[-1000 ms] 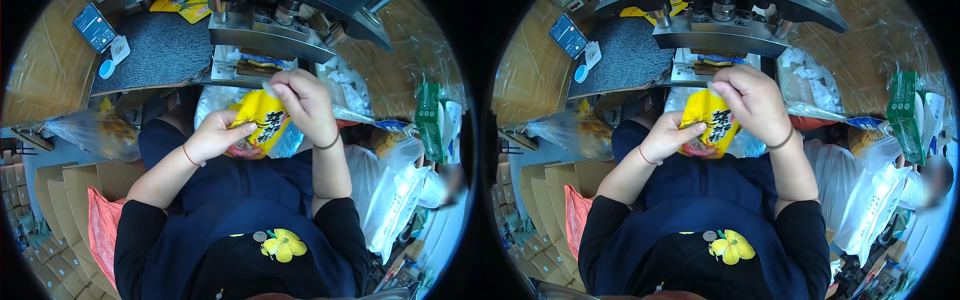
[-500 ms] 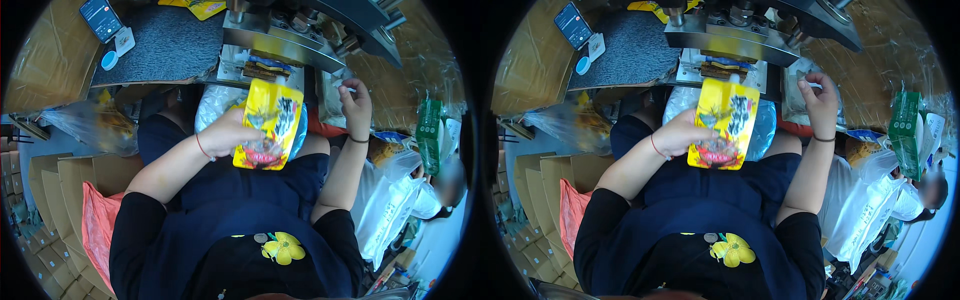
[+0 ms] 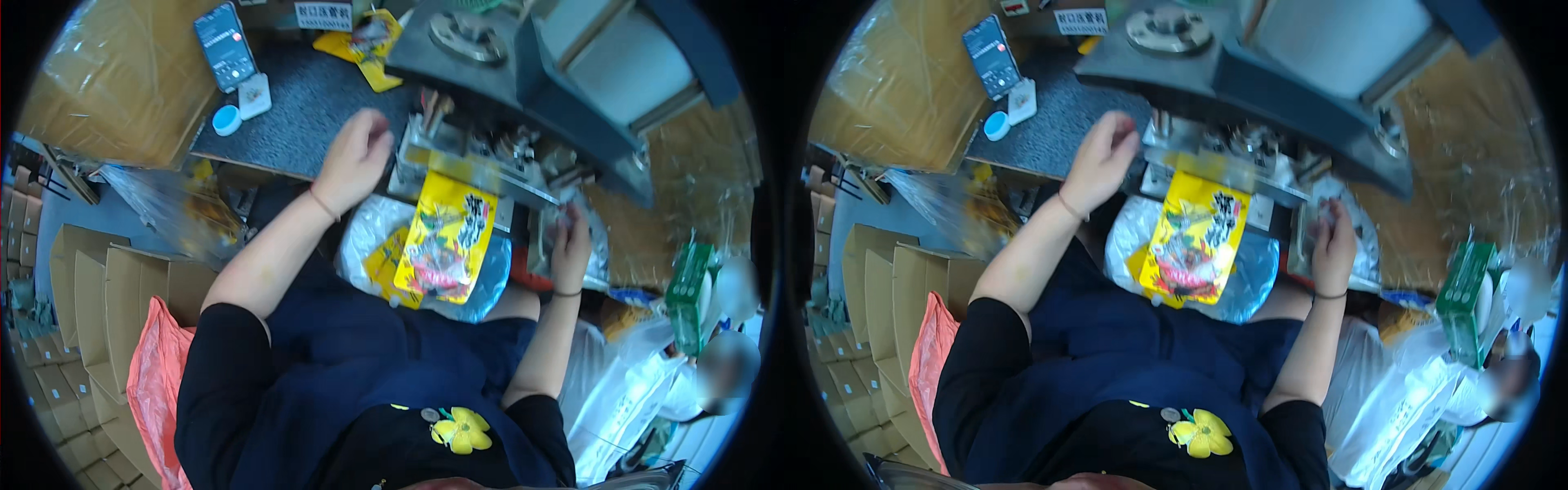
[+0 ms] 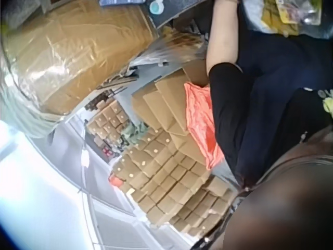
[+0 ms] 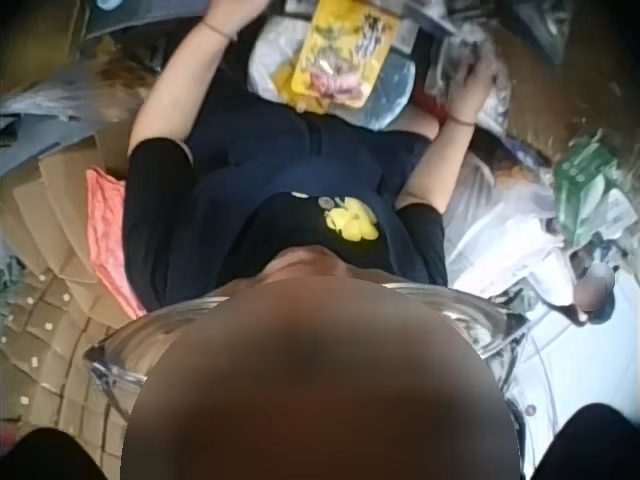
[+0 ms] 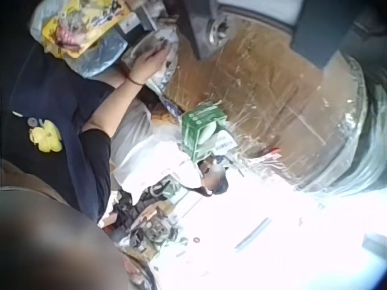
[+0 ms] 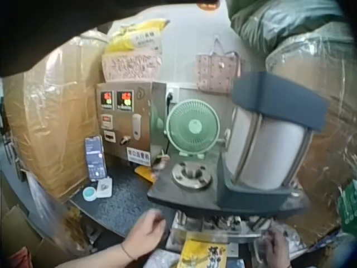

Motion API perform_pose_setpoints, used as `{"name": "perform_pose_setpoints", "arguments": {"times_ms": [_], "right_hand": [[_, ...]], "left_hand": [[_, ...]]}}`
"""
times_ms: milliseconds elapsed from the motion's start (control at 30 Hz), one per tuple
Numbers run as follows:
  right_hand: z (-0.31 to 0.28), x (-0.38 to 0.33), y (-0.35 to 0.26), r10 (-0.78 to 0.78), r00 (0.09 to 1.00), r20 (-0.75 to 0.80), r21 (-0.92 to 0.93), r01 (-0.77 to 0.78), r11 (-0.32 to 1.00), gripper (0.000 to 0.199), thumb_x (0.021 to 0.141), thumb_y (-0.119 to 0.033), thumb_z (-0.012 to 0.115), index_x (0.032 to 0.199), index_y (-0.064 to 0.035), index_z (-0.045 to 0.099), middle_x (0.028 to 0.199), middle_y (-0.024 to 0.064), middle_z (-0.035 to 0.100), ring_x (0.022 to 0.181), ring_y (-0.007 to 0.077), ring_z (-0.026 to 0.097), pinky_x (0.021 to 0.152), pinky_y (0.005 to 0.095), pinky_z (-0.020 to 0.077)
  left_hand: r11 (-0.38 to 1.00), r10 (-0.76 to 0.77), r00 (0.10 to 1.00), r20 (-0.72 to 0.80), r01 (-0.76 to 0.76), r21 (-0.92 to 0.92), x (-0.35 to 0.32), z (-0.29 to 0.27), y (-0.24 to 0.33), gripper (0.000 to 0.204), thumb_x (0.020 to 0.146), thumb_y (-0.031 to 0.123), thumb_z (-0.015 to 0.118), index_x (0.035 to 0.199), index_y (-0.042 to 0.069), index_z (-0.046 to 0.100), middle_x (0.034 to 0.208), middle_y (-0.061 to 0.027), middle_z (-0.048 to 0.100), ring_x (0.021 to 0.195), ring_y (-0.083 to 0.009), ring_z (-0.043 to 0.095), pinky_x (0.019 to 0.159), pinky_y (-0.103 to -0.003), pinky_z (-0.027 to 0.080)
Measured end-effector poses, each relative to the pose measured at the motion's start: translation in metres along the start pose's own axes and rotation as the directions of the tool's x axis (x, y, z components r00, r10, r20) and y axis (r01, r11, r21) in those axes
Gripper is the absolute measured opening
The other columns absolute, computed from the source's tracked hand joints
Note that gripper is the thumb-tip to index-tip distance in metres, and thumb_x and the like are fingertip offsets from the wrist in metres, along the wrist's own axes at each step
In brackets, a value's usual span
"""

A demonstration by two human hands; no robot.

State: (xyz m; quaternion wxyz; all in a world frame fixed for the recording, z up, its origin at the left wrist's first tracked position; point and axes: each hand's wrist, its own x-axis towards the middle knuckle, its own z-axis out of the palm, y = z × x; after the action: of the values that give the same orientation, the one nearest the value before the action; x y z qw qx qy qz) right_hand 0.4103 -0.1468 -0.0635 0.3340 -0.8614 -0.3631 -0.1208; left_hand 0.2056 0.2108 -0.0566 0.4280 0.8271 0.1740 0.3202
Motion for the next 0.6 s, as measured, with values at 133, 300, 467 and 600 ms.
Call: {"name": "perform_pose_setpoints", "arguments": {"times_ms": [133,300,467,600], "right_hand": [[0.011,-0.005,-0.004,0.063,0.994,-0.093,0.045,-0.059,0.997,0.036,0.103,-0.011,0.052,0.138,-0.0006,0.052,0.120,0.0176,0.069,0.104,0.0253,0.069,0.085,0.0345,0.0552],[0.017,0.001,-0.014,0.015,0.994,-0.109,0.011,-0.014,1.000,0.030,0.101,-0.012,0.056,0.126,0.0045,0.060,0.116,0.0219,0.068,0.106,0.0320,0.068,0.090,0.0387,0.0527],[0.008,-0.013,-0.021,0.038,0.989,-0.141,-0.070,-0.048,0.996,0.023,0.099,-0.010,0.059,0.116,0.0048,0.062,0.106,0.0210,0.069,0.094,0.0320,0.068,0.086,0.0372,0.0521],[0.008,-0.009,-0.027,0.067,0.983,-0.172,-0.071,-0.080,0.994,0.020,0.099,-0.010,0.059,0.112,0.0036,0.062,0.099,0.0189,0.067,0.085,0.0291,0.066,0.079,0.0362,0.0514]], "left_hand": [[0.874,0.422,0.905,0.051,-0.422,0.240,0.116,-0.015,-0.060,0.033,0.089,0.009,0.058,0.121,0.002,0.060,0.121,-0.0196,0.063,0.116,-0.0380,0.059,0.099,-0.045,0.048],[0.701,0.159,0.947,0.278,-0.307,0.644,0.213,-0.003,-0.096,0.048,0.097,0.034,0.039,0.135,0.015,0.060,0.144,-0.0082,0.054,0.149,-0.0329,0.031,0.114,-0.061,0.031],[0.572,0.048,0.948,0.315,-0.285,0.769,0.254,0.014,-0.090,0.047,0.098,0.038,0.042,0.128,0.010,0.063,0.140,-0.0129,0.054,0.142,-0.0338,0.038,0.118,-0.053,0.026],[0.619,0.024,0.968,0.252,-0.212,0.757,0.269,0.009,-0.125,0.056,0.097,0.045,0.047,0.129,0.002,0.062,0.137,-0.0178,0.054,0.137,-0.0358,0.041,0.118,-0.047,0.028]]}}
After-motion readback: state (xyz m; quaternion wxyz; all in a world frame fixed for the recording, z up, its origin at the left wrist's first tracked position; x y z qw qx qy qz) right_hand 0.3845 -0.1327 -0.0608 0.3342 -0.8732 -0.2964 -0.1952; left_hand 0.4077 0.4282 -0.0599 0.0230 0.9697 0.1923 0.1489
